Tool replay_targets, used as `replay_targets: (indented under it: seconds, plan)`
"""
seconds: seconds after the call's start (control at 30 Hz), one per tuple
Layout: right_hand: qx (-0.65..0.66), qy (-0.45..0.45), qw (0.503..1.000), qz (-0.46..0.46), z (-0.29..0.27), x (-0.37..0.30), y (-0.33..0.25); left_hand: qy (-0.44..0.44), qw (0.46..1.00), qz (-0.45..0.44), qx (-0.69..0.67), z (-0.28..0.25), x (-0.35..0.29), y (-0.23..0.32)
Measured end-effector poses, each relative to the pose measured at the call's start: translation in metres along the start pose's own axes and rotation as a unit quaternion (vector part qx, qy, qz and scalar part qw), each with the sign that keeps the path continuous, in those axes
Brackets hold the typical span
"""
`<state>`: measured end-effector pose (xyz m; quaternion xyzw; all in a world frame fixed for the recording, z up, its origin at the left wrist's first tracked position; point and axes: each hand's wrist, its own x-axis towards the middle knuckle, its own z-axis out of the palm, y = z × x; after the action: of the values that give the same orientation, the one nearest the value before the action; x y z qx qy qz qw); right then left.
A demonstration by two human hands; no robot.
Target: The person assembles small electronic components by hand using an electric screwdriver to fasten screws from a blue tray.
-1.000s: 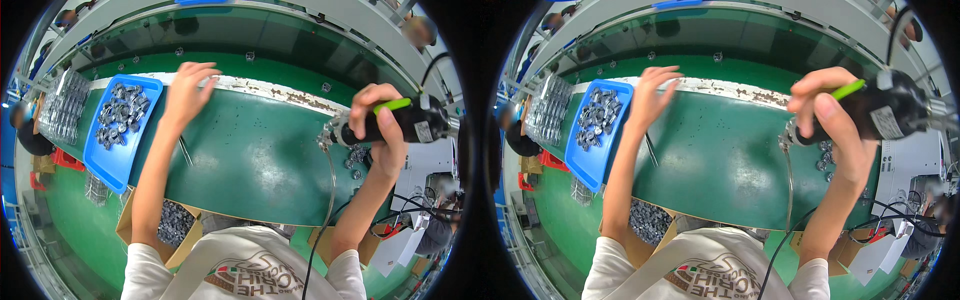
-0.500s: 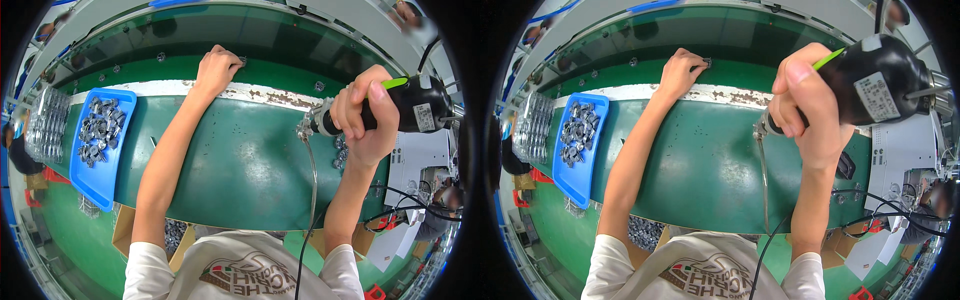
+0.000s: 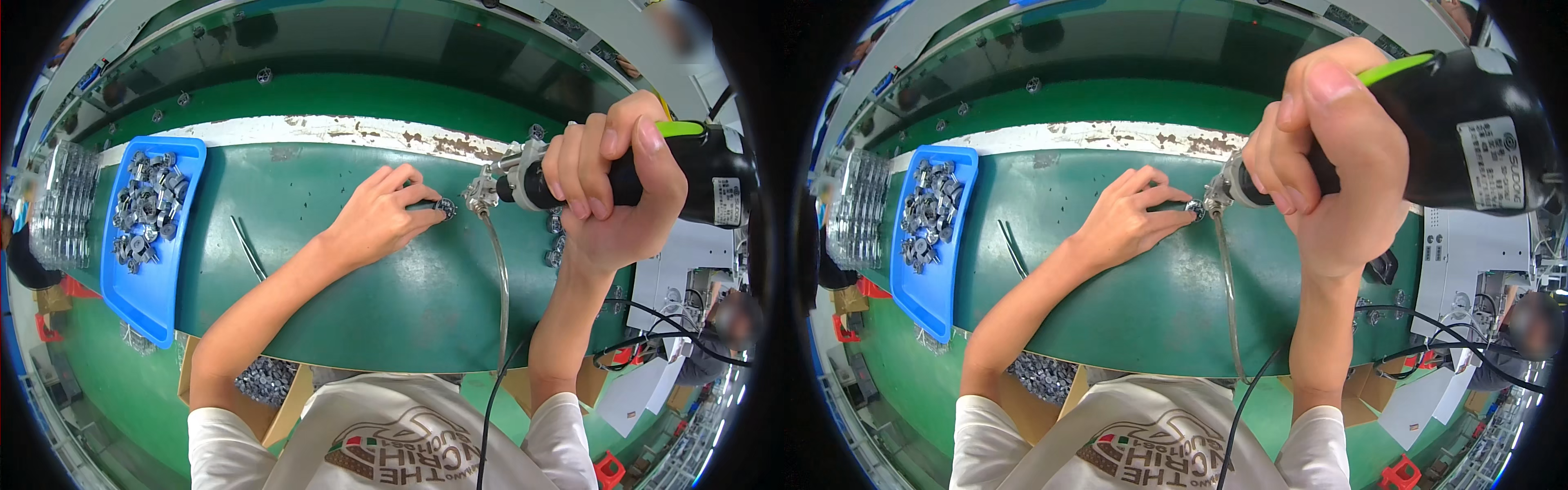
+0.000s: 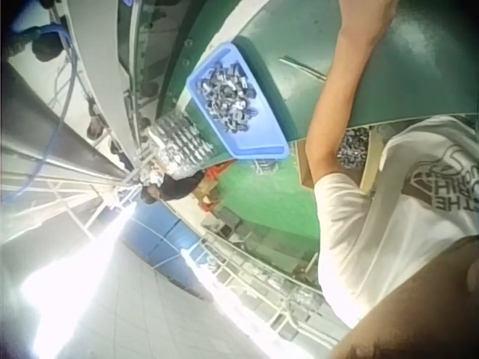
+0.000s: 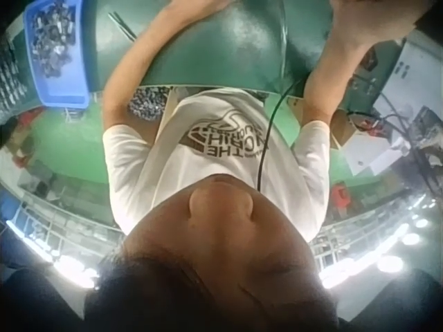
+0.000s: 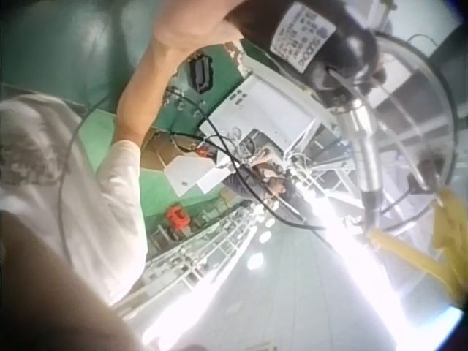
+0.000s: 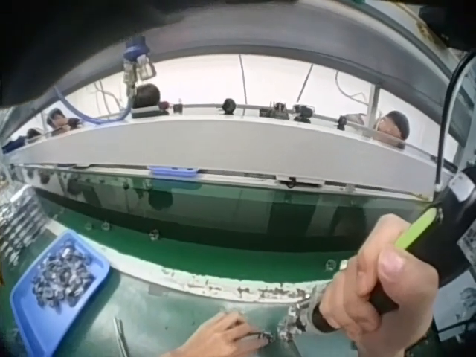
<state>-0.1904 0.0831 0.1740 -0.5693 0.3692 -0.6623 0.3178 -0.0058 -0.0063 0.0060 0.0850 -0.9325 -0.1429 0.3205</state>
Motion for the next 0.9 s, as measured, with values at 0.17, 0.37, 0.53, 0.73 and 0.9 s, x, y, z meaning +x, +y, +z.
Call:
replay_targets:
  seconds: [0.17,0.37,0.53,0.73,0.9]
  plan:
    - [-0.023,0.025,0.998,0.045,0.013,0.0,0.009,0.012,1.0,-0.001,0.02,0.005,-0.003,-0.001]
    - [-0.025,0.041,0.998,0.043,0.021,0.0,0.017,0.01,1.0,-0.002,0.025,0.007,-0.004,-0.001]
    - [-0.04,0.044,0.997,0.042,0.021,0.0,0.022,0.011,1.0,-0.007,0.021,0.006,-0.004,0.0]
    - [-0.035,0.037,0.998,0.033,0.023,0.001,0.029,0.012,1.0,-0.01,0.013,0.007,-0.004,-0.001]
    - [-0.045,0.041,0.998,0.03,0.024,0.002,0.029,0.026,1.0,-0.016,0.002,0.008,-0.003,0.002]
